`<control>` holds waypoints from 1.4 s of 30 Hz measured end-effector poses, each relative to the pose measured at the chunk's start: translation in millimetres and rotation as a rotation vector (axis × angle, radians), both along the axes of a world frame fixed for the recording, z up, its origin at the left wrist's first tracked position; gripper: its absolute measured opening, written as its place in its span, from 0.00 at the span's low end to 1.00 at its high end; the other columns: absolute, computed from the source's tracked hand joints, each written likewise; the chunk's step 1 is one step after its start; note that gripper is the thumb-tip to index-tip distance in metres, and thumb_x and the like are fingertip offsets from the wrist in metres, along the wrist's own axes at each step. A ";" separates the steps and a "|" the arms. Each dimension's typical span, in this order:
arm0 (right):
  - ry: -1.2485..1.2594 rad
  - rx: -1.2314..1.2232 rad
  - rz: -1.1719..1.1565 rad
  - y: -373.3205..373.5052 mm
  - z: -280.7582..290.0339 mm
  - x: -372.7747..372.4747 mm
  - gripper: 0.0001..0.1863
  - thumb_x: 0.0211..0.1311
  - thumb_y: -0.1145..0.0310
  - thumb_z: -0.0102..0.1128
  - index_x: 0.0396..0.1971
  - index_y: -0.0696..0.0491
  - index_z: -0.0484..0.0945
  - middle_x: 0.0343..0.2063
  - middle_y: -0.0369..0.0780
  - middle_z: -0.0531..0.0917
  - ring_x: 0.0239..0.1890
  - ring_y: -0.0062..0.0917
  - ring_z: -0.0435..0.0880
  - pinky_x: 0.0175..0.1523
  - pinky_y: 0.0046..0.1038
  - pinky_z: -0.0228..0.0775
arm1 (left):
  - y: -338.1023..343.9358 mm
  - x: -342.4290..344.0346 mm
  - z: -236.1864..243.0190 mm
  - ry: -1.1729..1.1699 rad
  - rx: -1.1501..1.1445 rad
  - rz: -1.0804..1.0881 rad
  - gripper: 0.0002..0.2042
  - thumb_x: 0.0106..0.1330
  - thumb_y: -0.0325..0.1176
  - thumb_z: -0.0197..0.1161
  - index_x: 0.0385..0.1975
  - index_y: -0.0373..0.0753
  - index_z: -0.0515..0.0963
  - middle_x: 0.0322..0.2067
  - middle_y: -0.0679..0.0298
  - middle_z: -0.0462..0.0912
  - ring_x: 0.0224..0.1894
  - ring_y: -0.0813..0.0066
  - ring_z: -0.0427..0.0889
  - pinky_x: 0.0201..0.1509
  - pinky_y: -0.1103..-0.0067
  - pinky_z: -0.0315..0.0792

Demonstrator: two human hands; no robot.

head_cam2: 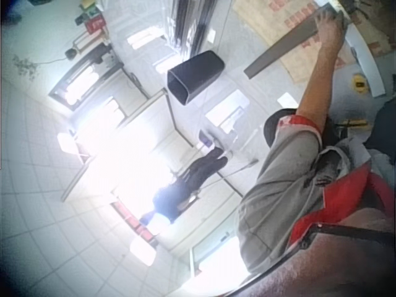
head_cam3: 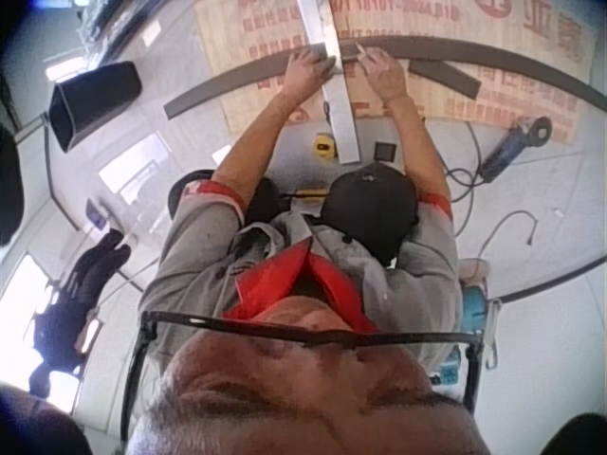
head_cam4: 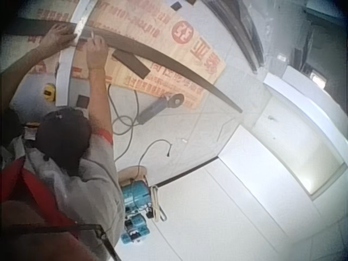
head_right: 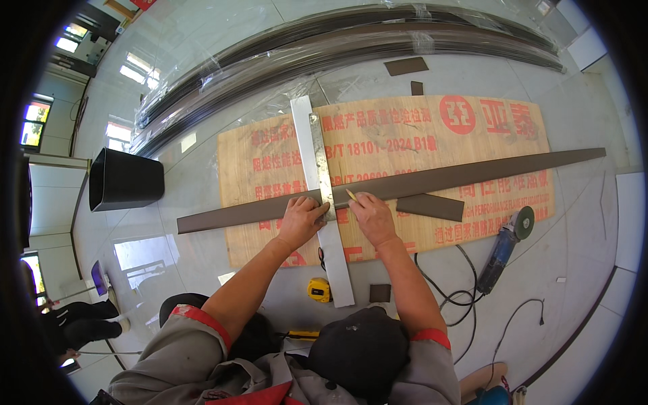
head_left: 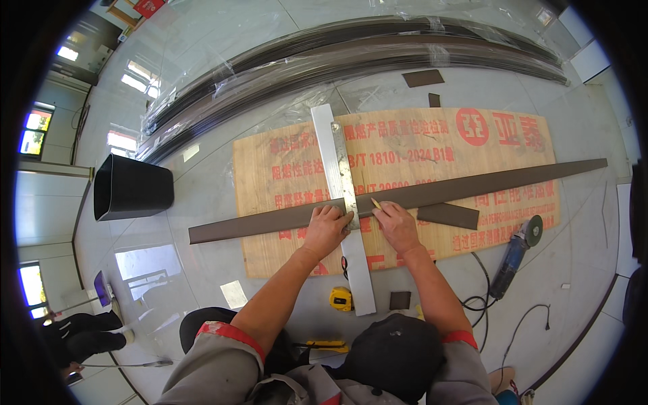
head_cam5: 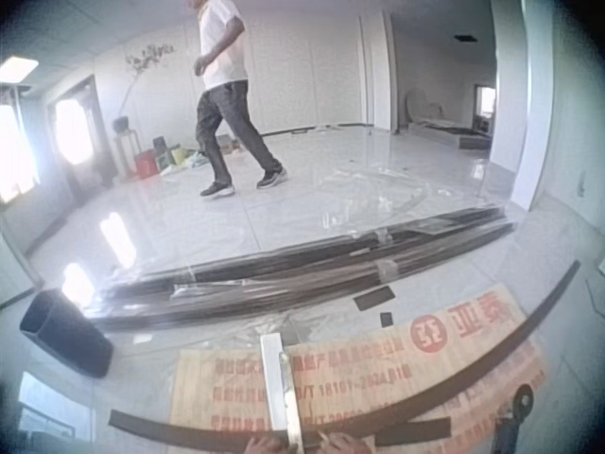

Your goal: The person measures a wall corner, cuts a metal strip to size, applies adhesive, and installs it as a baseboard. They repeat the process for a second section, ensuring alignment and fit.

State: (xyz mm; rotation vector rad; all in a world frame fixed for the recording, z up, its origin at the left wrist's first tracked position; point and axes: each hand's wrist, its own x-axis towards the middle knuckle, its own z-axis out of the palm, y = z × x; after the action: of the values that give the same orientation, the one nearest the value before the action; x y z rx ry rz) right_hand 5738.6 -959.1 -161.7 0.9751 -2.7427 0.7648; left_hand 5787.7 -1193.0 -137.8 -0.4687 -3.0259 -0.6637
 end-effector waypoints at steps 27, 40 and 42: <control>-0.012 -0.009 0.011 0.4 0.0 -1.8 0.14 0.51 0.77 0.64 0.41 0.53 0.81 0.45 0.41 0.82 0.50 0.35 0.82 0.53 0.34 0.78 | -4.1 -12.5 12.1 -0.061 -0.033 -0.027 0.26 0.48 0.36 0.77 0.52 0.55 0.83 0.48 0.64 0.77 0.57 0.62 0.73 0.62 0.62 0.67; -0.440 -0.404 -0.161 -22.6 41.7 -5.8 0.18 0.62 0.68 0.68 0.51 0.55 0.77 0.44 0.45 0.84 0.45 0.34 0.86 0.49 0.33 0.79 | -9.1 -25.1 17.2 -0.151 -0.088 -0.033 0.27 0.50 0.38 0.73 0.55 0.54 0.83 0.55 0.58 0.77 0.60 0.57 0.71 0.62 0.61 0.65; -0.458 -0.432 -0.219 -29.6 38.5 -7.4 0.17 0.64 0.66 0.67 0.50 0.56 0.78 0.42 0.45 0.86 0.40 0.31 0.87 0.45 0.30 0.79 | -9.0 -26.4 18.6 -0.153 -0.085 -0.039 0.27 0.49 0.39 0.74 0.55 0.54 0.83 0.55 0.58 0.77 0.60 0.57 0.71 0.62 0.61 0.65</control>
State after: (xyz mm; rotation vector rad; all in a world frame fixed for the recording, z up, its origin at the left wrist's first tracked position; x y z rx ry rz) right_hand 5731.2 -988.7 -123.2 0.4428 -2.7681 1.6123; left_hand 5761.3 -1202.0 -119.3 -0.5021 -3.2076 -0.6006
